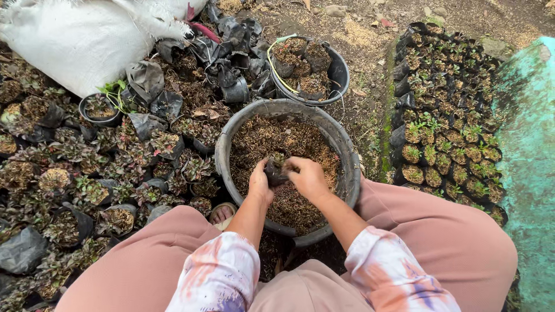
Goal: The person sits on the ground and uses both hands to mix soil in a large basin, then packs soil into small black plastic bags containing seedlings. The person repeatedly picks up soil, compresses it around the seedlings, and places the filled bags into a nearby bucket.
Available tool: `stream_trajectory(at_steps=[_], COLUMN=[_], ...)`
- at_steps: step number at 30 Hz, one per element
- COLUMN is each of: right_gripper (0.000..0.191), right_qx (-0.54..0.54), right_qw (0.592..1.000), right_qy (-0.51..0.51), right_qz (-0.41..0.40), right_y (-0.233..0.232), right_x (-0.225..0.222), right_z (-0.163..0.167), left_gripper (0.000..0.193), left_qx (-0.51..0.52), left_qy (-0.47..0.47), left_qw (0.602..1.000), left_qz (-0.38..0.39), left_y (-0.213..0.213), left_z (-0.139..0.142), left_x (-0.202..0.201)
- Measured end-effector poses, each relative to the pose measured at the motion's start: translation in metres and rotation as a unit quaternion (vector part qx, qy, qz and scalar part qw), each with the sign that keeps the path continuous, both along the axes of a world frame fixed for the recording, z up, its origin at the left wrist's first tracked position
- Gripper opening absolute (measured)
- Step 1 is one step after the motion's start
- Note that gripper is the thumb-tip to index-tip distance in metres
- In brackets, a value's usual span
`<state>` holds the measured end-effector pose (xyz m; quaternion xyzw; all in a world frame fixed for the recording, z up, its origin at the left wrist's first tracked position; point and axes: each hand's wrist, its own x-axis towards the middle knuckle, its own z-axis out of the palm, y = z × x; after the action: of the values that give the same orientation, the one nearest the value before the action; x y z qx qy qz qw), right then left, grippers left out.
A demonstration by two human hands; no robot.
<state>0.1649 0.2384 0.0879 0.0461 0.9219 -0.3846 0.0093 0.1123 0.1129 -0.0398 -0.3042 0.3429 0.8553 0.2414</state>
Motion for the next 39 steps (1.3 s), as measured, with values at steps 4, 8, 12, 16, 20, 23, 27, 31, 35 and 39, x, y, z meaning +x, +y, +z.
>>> stream_trajectory(at_steps=[4,8,12,16,20,23,27,31,35,39], right_gripper=[0.017,0.016,0.031,0.036,0.051,0.065,0.061,0.063,0.039,0.036], right_qx=[0.027,0.217,-0.015,-0.187,0.125,0.206,0.193,0.104,-0.075,-0.265], right_qw=[0.997,0.965,0.999,0.977,0.931,0.884,0.904,0.915,0.944,0.938], right_qy=[0.069,0.116,-0.04,-0.06,-0.338,-0.42,-0.363,-0.361,-0.314,-0.221], right_qz=[-0.015,0.085,0.029,-0.085,-0.054,0.029,0.12,0.146,0.068,-0.04], right_y=[0.004,-0.005,0.003,0.032,0.043,0.016,-0.015,-0.008,0.027,0.037], right_x=[-0.002,0.002,-0.014,-0.031,0.0,0.03,0.034,0.029,-0.006,-0.032], right_z=[-0.004,-0.019,-0.048,-0.092,-0.133,-0.159,-0.171,-0.157,-0.103,-0.037], left_gripper=[0.032,0.031,0.033,0.029,0.034,0.037,0.033,0.033,0.029,0.027], left_qx=[0.014,-0.001,-0.01,-0.016,0.035,0.032,0.007,0.003,-0.02,-0.038], left_qy=[0.008,0.048,0.0,-0.057,-0.048,-0.037,-0.036,0.018,0.003,0.0], left_qw=[1.0,0.998,1.0,0.995,0.994,0.996,0.997,0.999,0.998,0.998], left_qz=[-0.014,-0.048,0.002,0.079,0.088,0.073,0.061,0.033,0.057,0.044], left_y=[-0.007,-0.004,-0.013,-0.033,-0.04,-0.039,-0.036,-0.037,-0.039,-0.039], left_z=[0.002,0.001,-0.006,-0.012,-0.016,-0.017,-0.015,-0.011,-0.013,-0.016], left_x=[0.0,0.002,-0.002,-0.014,-0.017,-0.017,-0.016,-0.016,-0.016,-0.012])
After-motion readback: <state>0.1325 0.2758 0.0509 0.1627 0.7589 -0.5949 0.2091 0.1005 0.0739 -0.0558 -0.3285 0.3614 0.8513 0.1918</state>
